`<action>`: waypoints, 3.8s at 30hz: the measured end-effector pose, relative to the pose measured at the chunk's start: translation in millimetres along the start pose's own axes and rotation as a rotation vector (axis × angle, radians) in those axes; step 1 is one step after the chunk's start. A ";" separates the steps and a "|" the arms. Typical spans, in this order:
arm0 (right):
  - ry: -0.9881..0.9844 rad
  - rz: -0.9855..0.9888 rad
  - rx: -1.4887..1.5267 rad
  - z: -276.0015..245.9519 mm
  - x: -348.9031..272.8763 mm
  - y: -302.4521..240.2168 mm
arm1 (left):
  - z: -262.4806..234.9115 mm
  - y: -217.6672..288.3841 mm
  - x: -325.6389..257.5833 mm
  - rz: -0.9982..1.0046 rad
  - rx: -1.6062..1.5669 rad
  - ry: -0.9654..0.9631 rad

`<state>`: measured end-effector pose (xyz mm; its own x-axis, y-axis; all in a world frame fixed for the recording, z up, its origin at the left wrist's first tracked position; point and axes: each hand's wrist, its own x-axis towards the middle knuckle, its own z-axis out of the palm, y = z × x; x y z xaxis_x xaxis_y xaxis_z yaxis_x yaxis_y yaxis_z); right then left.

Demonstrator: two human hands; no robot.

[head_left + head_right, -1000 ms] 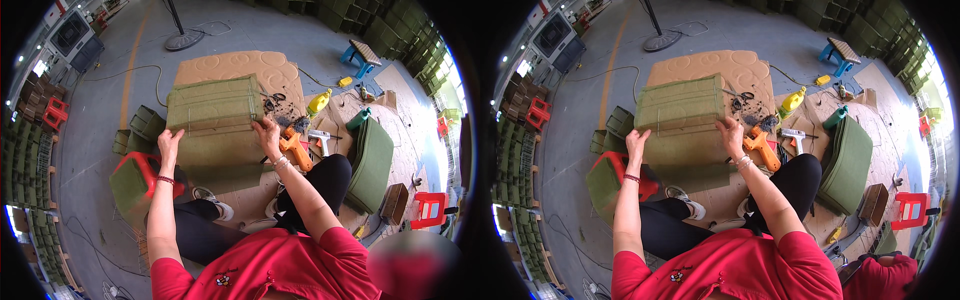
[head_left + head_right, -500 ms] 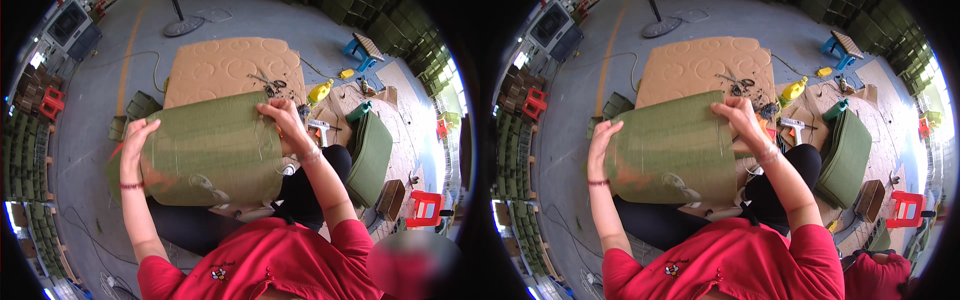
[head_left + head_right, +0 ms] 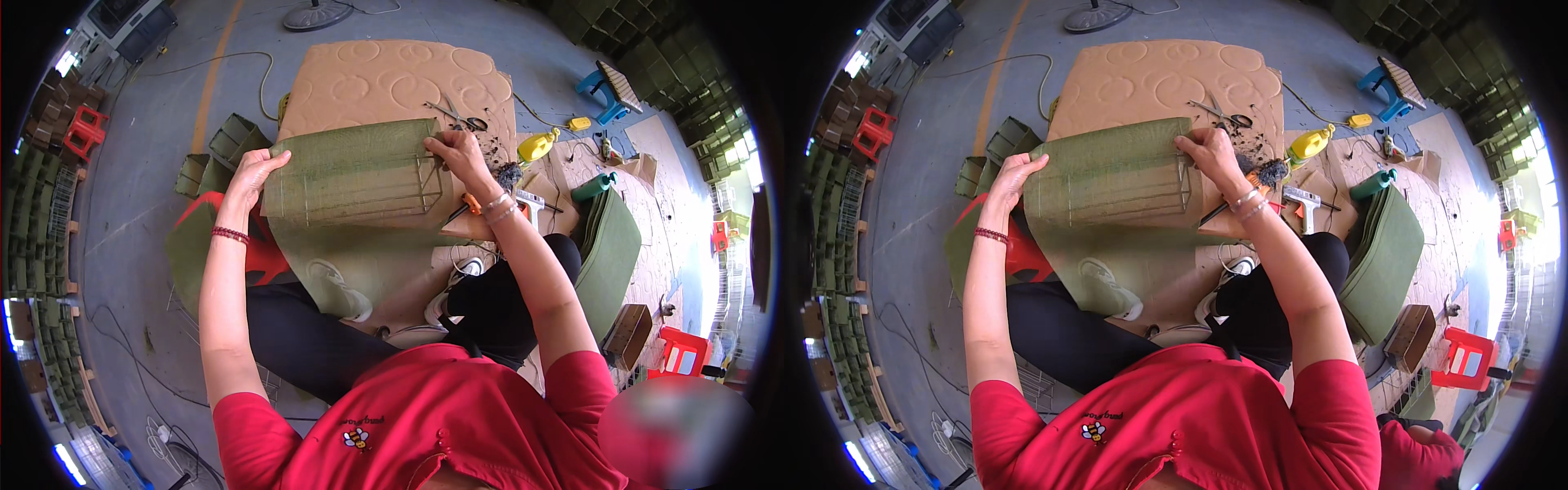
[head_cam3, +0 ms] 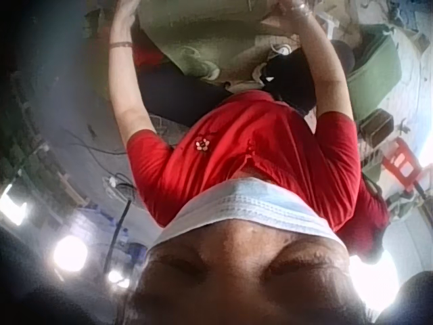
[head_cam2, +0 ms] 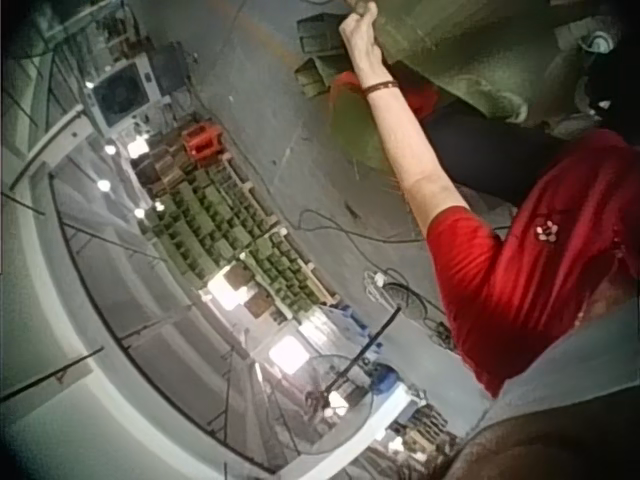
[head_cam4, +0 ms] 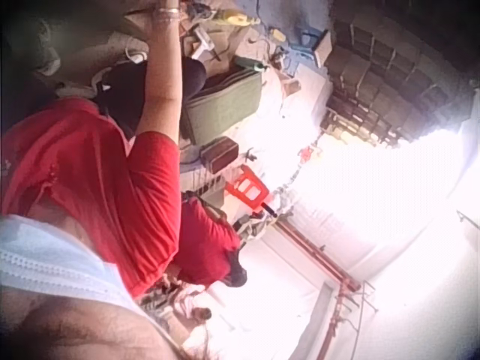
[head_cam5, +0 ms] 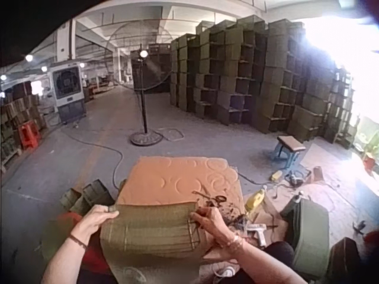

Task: Applying hot glue to a metal frame and attaching a green fabric covering.

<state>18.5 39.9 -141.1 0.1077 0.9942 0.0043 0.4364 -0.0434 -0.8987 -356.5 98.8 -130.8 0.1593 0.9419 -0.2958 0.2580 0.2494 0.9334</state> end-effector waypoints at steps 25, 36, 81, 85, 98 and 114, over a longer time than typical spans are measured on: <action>0.041 -0.004 0.158 5.3 -12.5 18.4 | 35.2 -30.7 -111.3 0.081 -0.213 0.130; 0.106 0.002 0.100 6.2 -18.8 10.3 | 34.2 -38.2 -108.8 0.054 -0.253 0.134; 0.137 -0.002 0.543 25.6 -110.6 30.7 | 30.3 -51.2 -111.1 0.042 -0.109 0.101; 0.127 0.016 0.526 29.5 -109.8 38.4 | 24.4 -58.9 -110.5 0.067 -0.052 0.117; 0.181 -0.034 0.289 29.2 -107.8 47.2 | 24.4 -48.9 -115.0 0.040 -0.132 0.017; 0.133 -0.004 0.140 25.9 -110.7 50.4 | 24.0 -55.9 -104.7 -0.037 0.072 0.092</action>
<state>5.5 -69.8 -198.2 0.2272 0.9722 0.0573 0.3097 -0.0163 -0.9507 -364.8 -19.1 -156.9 0.0613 0.9497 -0.3071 0.3303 0.2710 0.9041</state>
